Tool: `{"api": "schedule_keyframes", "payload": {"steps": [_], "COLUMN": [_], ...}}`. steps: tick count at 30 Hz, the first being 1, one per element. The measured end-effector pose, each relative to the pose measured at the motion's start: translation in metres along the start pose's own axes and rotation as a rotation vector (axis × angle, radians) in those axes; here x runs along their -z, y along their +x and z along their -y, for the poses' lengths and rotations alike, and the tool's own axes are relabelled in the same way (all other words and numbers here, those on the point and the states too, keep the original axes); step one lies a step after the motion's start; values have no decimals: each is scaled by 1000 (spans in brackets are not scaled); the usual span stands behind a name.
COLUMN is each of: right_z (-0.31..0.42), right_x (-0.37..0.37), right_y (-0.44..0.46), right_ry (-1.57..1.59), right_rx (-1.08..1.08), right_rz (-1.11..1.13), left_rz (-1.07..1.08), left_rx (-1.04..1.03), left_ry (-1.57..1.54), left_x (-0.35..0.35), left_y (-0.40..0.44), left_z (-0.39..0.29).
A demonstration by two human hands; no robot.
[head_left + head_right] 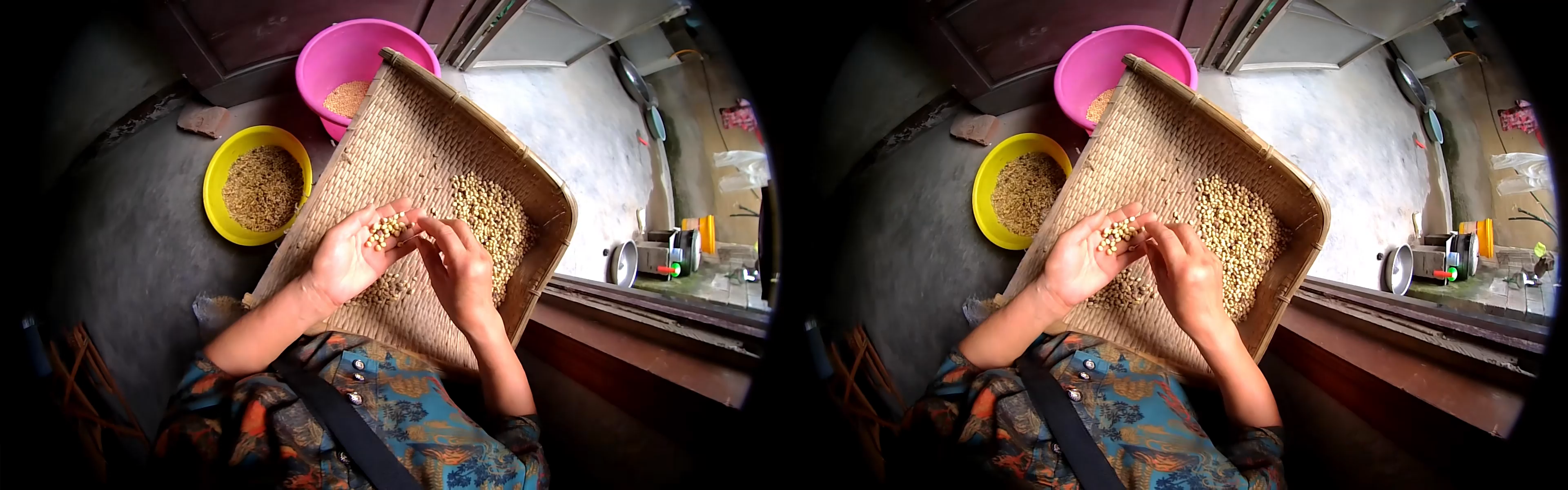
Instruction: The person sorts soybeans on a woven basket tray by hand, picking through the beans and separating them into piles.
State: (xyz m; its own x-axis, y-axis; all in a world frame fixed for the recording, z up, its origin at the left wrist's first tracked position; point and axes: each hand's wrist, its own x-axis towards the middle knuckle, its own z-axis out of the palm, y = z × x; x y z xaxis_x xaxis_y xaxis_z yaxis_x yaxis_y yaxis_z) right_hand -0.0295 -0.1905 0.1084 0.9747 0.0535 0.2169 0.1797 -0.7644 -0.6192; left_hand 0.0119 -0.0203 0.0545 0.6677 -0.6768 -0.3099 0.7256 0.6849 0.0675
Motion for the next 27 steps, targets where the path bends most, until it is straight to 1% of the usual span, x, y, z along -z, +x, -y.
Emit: {"api": "schedule_keyframes", "payload": {"steps": [2,5,6,10,12,13,15,17,18,19,21,23,25,27], "right_z": [-7,-12,-12,-12,-5,-5,-3,0,1,-2,-2,5,8,14], "right_x": [-6,-9,-9,-7,2,5,12,14,13,9,4,8,8,13], "right_y": [1,-3,-3,-6,-10,-15,-25,-37,-42,-51,-64,-66,-71,-74], "right_ry": [-94,-147,-120,4,88,116,295,208,153,117,-16,-54,-45,-19], "right_rx": [88,150,152,29,-45,-60,-89,-58,-83,-68,-95,-115,-128,-136], "right_rz": [-30,-36,-49,16,74,133,332,510,606,649,712,713,685,644], "left_rz": [-4,13,4,0,-27,-34,-32,-3,-35,24,-61,-175,-223,-443], "left_rx": [7,20,28,57,43,31,-40,-115,-169,-196,-305,-501,-564,-567], "left_ry": [-4,-1,13,12,-53,-73,-23,25,42,33,23,170,442,864], "left_x": [0,1,0,-5,-3,-4,-12,-22,-32,-35,-48,-67,-72,-82], "left_y": [-1,-2,-3,-3,-3,-2,-1,-1,2,8,29,64,106,135], "left_z": [2,2,2,1,-2,-8,-30,-54,-68,-83,-115,-143,-172,-188]}}
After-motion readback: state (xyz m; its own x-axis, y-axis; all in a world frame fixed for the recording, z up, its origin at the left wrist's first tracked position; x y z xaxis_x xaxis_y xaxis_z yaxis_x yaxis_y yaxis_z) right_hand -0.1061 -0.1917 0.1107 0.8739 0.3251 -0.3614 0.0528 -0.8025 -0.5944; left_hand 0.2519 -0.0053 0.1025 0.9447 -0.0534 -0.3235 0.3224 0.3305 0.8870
